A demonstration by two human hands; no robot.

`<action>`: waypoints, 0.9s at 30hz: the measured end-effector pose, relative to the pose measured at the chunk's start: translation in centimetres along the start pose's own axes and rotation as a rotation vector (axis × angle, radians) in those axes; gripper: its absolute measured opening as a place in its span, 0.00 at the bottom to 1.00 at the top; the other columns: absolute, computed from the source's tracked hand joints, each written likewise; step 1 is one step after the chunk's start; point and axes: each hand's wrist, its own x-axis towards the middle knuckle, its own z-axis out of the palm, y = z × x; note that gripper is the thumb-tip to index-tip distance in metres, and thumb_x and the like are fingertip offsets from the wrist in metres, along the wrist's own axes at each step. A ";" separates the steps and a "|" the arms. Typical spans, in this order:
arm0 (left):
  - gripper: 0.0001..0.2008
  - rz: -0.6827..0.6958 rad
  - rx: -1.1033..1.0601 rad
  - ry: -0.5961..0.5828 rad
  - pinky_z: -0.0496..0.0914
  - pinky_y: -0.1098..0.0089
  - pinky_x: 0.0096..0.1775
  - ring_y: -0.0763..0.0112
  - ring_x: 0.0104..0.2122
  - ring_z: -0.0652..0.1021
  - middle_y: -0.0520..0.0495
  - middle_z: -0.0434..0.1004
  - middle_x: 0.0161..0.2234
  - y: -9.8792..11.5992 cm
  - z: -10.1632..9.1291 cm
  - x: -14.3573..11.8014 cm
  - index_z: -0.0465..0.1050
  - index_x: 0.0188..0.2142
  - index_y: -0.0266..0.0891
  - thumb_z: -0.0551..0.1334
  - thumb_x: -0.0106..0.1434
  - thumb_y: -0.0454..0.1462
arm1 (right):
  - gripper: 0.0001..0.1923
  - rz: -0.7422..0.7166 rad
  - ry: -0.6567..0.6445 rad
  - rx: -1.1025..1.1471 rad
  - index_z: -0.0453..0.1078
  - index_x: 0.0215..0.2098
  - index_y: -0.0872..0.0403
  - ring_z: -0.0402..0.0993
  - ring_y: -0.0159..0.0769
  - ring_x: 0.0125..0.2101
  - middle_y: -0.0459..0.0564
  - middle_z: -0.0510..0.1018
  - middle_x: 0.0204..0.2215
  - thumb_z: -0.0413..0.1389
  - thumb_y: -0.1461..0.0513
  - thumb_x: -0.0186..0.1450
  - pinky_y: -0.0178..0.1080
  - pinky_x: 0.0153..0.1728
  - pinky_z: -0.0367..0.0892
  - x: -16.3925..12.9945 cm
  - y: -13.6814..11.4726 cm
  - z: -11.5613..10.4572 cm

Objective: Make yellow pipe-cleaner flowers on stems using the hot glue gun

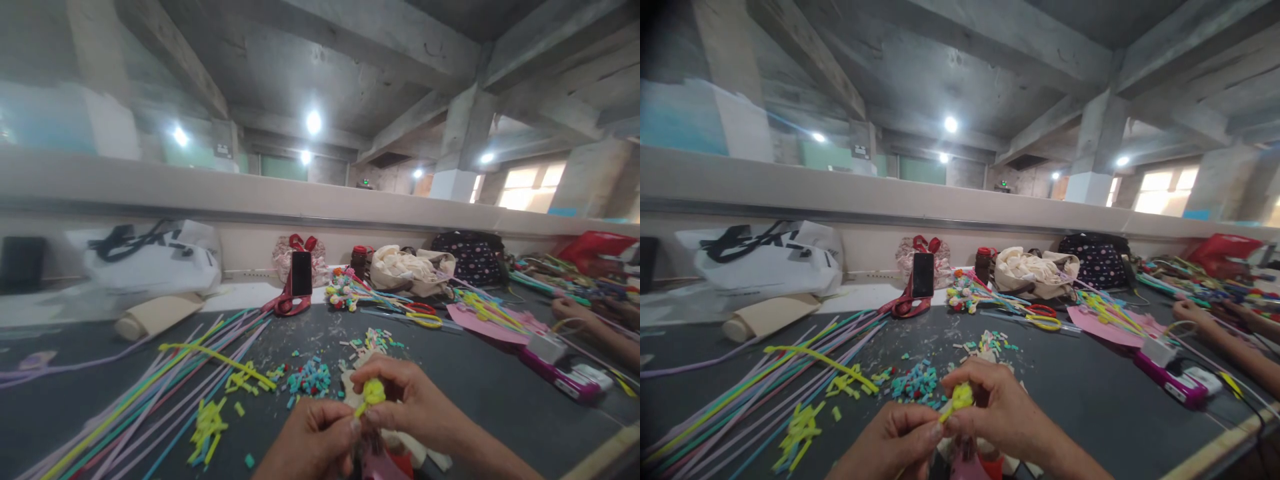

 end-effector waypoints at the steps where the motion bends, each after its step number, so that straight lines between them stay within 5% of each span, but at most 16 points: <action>1: 0.22 0.005 0.011 0.014 0.45 0.76 0.17 0.83 0.12 0.55 0.57 0.57 0.08 0.1 0.1 0.0 0.64 0.14 0.36 0.58 0.47 0.53 | 0.14 -0.008 0.004 0.006 0.72 0.36 0.52 0.62 0.29 0.27 0.44 0.69 0.29 0.61 0.59 0.51 0.32 0.25 0.57 0.0 0.0 0.0; 14: 0.22 -0.081 -0.070 0.100 0.41 0.75 0.16 0.85 0.10 0.53 0.56 0.60 0.09 -0.2 0.4 0.1 0.65 0.15 0.35 0.60 0.45 0.53 | 0.11 -0.014 0.018 0.028 0.72 0.35 0.52 0.64 0.29 0.27 0.44 0.70 0.30 0.59 0.64 0.52 0.31 0.26 0.60 0.1 0.4 0.2; 18: 0.22 -0.121 -0.171 0.091 0.42 0.76 0.15 0.85 0.09 0.53 0.56 0.62 0.10 -0.2 0.2 0.0 0.68 0.19 0.34 0.59 0.45 0.54 | 0.28 0.060 0.006 0.127 0.64 0.48 0.48 0.67 0.30 0.26 0.46 0.72 0.34 0.61 0.66 0.49 0.32 0.25 0.61 -0.1 0.7 0.3; 21: 0.22 -0.129 -0.302 0.082 0.43 0.77 0.13 0.85 0.07 0.54 0.57 0.64 0.10 -0.4 -0.1 0.1 0.70 0.25 0.34 0.61 0.43 0.53 | 0.35 0.125 -0.001 0.228 0.57 0.53 0.50 0.67 0.30 0.23 0.44 0.73 0.26 0.62 0.66 0.49 0.32 0.24 0.61 0.0 1.0 0.4; 23: 0.22 -0.106 -0.365 0.061 0.44 0.78 0.13 0.85 0.06 0.55 0.57 0.63 0.09 -0.6 -0.2 0.4 0.70 0.26 0.34 0.61 0.43 0.52 | 0.33 0.141 0.016 0.278 0.58 0.52 0.52 0.66 0.28 0.21 0.42 0.71 0.21 0.62 0.65 0.49 0.31 0.22 0.60 0.2 1.2 0.6; 27: 0.20 -0.073 -0.448 0.050 0.46 0.79 0.12 0.84 0.06 0.56 0.56 0.64 0.10 -0.8 -0.4 0.7 0.69 0.26 0.34 0.60 0.46 0.51 | 0.21 0.165 0.074 0.450 0.67 0.42 0.53 0.65 0.25 0.18 0.45 0.72 0.28 0.61 0.58 0.50 0.27 0.15 0.55 0.6 1.5 1.3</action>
